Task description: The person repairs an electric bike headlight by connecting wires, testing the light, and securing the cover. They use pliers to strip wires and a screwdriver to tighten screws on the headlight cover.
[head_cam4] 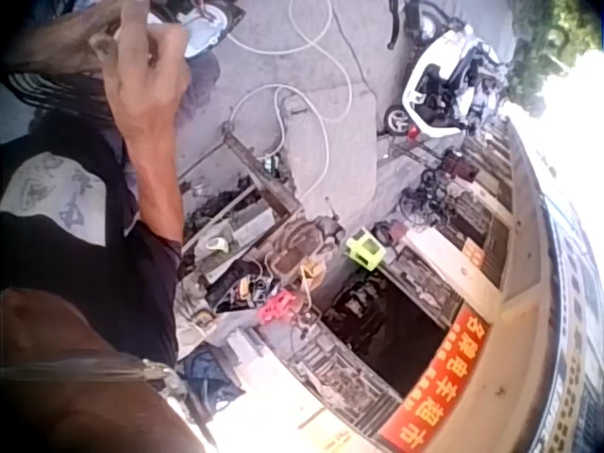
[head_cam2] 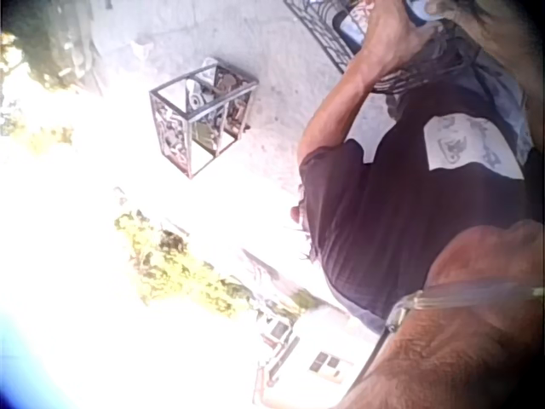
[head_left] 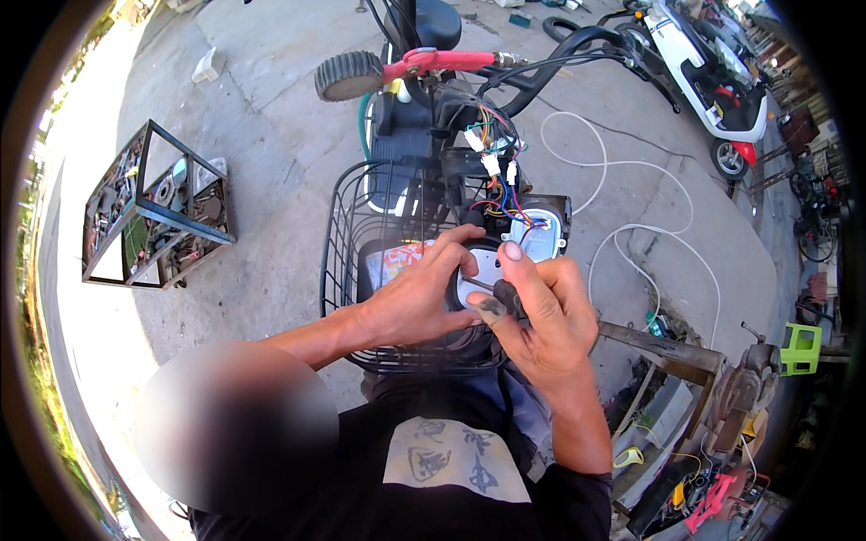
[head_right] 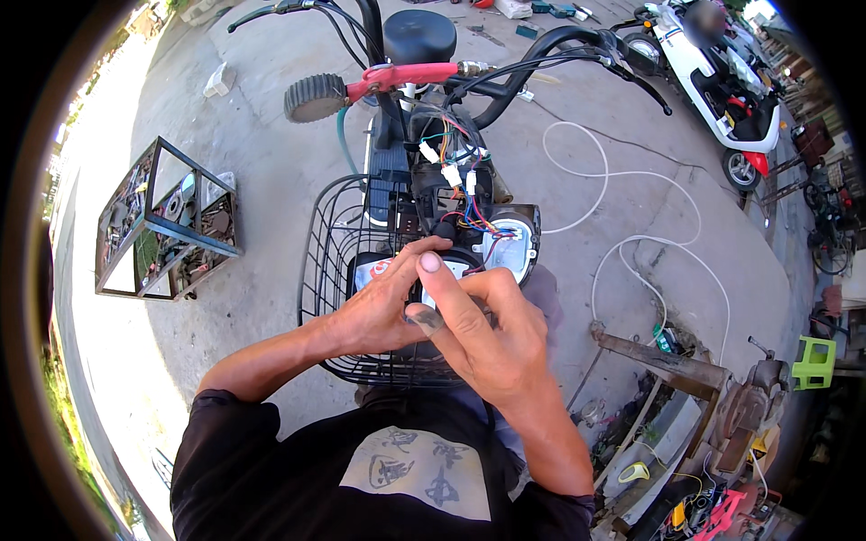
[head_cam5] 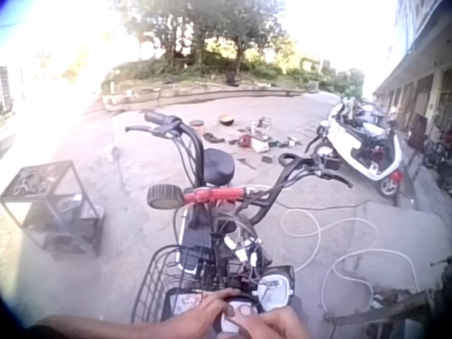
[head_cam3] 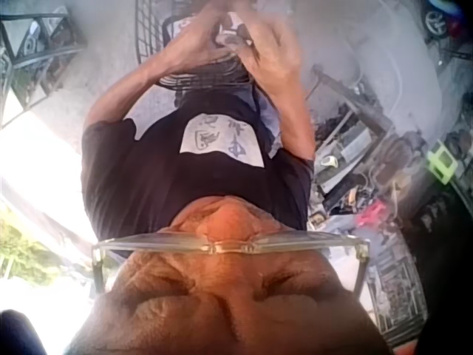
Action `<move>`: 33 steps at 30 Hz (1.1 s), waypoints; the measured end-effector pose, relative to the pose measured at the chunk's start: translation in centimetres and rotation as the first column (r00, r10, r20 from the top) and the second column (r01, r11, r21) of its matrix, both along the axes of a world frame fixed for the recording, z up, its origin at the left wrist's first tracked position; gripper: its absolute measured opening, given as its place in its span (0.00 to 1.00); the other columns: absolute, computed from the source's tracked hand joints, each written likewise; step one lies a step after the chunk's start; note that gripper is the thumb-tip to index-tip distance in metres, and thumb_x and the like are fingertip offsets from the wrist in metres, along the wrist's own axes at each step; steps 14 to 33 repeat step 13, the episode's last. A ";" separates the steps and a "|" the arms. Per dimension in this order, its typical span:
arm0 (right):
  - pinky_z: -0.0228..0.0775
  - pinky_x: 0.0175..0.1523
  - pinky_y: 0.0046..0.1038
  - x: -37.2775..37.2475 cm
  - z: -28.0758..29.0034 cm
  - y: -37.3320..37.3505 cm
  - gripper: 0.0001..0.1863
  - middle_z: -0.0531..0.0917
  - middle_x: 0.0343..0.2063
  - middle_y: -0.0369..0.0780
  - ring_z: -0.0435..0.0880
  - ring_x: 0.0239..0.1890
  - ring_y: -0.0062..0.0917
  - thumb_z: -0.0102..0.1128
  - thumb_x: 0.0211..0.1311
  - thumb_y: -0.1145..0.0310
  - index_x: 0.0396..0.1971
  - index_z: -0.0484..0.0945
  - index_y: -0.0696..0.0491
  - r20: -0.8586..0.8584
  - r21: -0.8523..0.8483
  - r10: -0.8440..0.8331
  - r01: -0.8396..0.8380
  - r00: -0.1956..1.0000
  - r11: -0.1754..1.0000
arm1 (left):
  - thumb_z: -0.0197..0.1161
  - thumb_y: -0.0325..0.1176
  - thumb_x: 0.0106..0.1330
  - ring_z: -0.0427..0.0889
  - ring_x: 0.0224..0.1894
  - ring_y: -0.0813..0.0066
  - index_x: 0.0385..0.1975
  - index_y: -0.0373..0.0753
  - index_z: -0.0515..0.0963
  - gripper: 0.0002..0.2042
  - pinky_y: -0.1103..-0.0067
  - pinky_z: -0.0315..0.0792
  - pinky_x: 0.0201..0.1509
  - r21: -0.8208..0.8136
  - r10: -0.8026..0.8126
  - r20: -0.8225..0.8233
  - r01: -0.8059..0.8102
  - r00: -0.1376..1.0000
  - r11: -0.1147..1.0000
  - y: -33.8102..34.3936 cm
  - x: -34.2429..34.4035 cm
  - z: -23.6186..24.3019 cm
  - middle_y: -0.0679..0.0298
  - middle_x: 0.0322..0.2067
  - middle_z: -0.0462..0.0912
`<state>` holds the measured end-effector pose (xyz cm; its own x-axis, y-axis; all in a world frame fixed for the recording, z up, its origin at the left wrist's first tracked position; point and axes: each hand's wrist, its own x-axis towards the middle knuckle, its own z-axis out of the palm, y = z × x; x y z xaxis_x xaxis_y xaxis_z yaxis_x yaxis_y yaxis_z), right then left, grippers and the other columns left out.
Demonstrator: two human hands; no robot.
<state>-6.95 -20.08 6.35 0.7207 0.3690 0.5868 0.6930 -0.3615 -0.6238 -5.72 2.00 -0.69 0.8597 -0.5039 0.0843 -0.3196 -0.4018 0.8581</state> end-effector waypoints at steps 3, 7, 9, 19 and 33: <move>0.85 0.50 0.36 0.1 -0.1 0.2 0.35 0.88 0.55 0.49 0.91 0.45 0.36 0.77 0.69 0.79 0.76 0.81 0.56 -0.053 0.097 0.017 -0.012 0.998 0.995 | 0.86 0.33 0.63 0.72 0.79 0.33 0.55 0.38 0.68 0.30 0.56 0.78 0.75 -0.021 -0.008 -0.017 0.007 1.000 1.000 0.1 -0.4 0.5 0.43 0.81 0.62; 0.86 0.53 0.37 0.3 -0.1 0.1 0.34 0.87 0.56 0.50 0.91 0.50 0.35 0.76 0.71 0.78 0.76 0.80 0.57 -0.190 0.250 0.135 -0.085 0.973 0.964 | 0.85 0.33 0.65 0.69 0.82 0.41 0.74 0.34 0.66 0.41 0.55 0.75 0.80 -0.056 -0.002 -0.003 0.002 1.000 0.998 0.1 -0.1 -0.2 0.42 0.81 0.61; 0.87 0.49 0.31 -0.2 -0.1 -0.2 0.34 0.87 0.51 0.45 0.93 0.47 0.31 0.78 0.67 0.81 0.73 0.83 0.56 -0.086 0.082 0.043 -0.035 0.995 0.996 | 0.85 0.33 0.65 0.68 0.82 0.41 0.75 0.34 0.65 0.42 0.55 0.74 0.81 -0.032 -0.011 -0.044 0.009 0.999 0.999 0.2 -0.1 -0.1 0.42 0.81 0.61; 0.84 0.39 0.24 0.1 -0.6 -0.7 0.34 0.86 0.46 0.40 0.93 0.41 0.29 0.84 0.62 0.80 0.70 0.88 0.48 0.026 -0.024 -0.052 0.052 0.998 0.998 | 0.84 0.33 0.66 0.67 0.84 0.40 0.78 0.35 0.63 0.44 0.54 0.72 0.82 0.015 -0.005 -0.023 0.005 1.000 1.000 0.1 0.0 0.1 0.44 0.83 0.59; 0.84 0.39 0.24 0.1 -0.6 -0.7 0.34 0.86 0.46 0.40 0.93 0.41 0.29 0.84 0.62 0.80 0.70 0.88 0.48 0.026 -0.024 -0.052 0.052 0.998 0.998 | 0.84 0.33 0.66 0.67 0.84 0.40 0.78 0.35 0.63 0.44 0.54 0.72 0.82 0.015 -0.005 -0.023 0.005 1.000 1.000 0.1 0.0 0.1 0.44 0.83 0.59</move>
